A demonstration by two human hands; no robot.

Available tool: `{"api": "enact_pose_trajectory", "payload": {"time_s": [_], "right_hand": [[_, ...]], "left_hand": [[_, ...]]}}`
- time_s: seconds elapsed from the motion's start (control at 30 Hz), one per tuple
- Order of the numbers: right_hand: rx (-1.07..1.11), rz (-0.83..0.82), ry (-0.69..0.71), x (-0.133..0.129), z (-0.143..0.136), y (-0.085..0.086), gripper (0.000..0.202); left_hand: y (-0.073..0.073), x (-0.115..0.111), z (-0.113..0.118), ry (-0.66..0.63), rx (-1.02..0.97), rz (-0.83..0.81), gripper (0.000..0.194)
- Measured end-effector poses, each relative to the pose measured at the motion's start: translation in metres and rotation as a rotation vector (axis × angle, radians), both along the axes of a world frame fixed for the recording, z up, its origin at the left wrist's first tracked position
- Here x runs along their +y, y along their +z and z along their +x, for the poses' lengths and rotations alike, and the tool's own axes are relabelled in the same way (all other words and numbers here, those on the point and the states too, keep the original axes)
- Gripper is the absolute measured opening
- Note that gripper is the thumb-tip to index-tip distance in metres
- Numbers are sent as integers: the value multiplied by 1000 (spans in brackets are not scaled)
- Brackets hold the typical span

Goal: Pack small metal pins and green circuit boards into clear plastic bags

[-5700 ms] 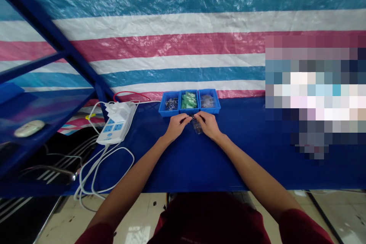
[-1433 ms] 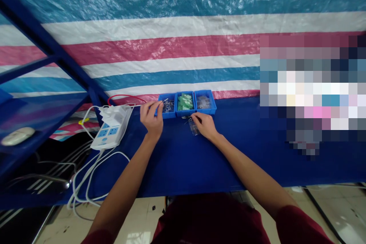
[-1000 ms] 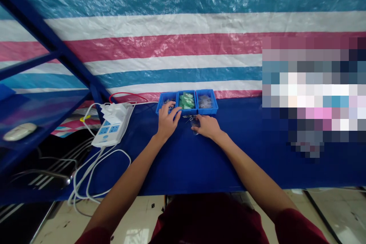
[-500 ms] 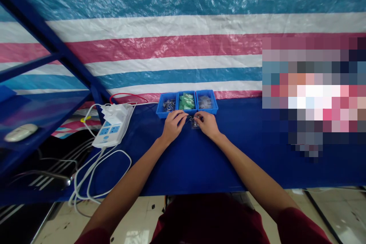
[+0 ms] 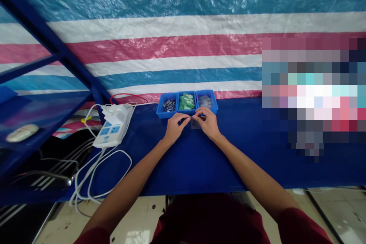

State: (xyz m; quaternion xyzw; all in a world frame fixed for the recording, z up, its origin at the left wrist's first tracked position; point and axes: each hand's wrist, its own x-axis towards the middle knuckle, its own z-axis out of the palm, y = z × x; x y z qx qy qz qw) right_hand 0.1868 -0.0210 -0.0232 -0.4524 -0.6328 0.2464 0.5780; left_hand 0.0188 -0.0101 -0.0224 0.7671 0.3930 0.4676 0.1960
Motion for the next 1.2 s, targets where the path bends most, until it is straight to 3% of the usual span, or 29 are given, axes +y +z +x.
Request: {"api": "enact_pose_trajectory", "payload": {"time_s": [0.23, 0.4, 0.63, 0.97, 1.07, 1.2], "right_hand": [[30, -50, -39, -3, -3, 2, 20], [81, -89, -22, -5, -5, 1, 21], [62, -94, 61, -5, -4, -1, 18], [-128, 57, 73, -4, 0, -1, 26], [-172, 59, 36, -1, 0, -3, 17], [-216, 49, 35, -2, 0, -1, 21]], "left_hand": [[-1, 0, 3, -23, -94, -205, 22], [-6, 3, 4, -118, -218, -382, 27], [3, 0, 5, -196, -380, -485, 32], [1, 7, 3, -227, -555, -545, 20], [1, 8, -1, -235, -448, -514, 24], [0, 7, -3, -136, -267, -362, 21]]}}
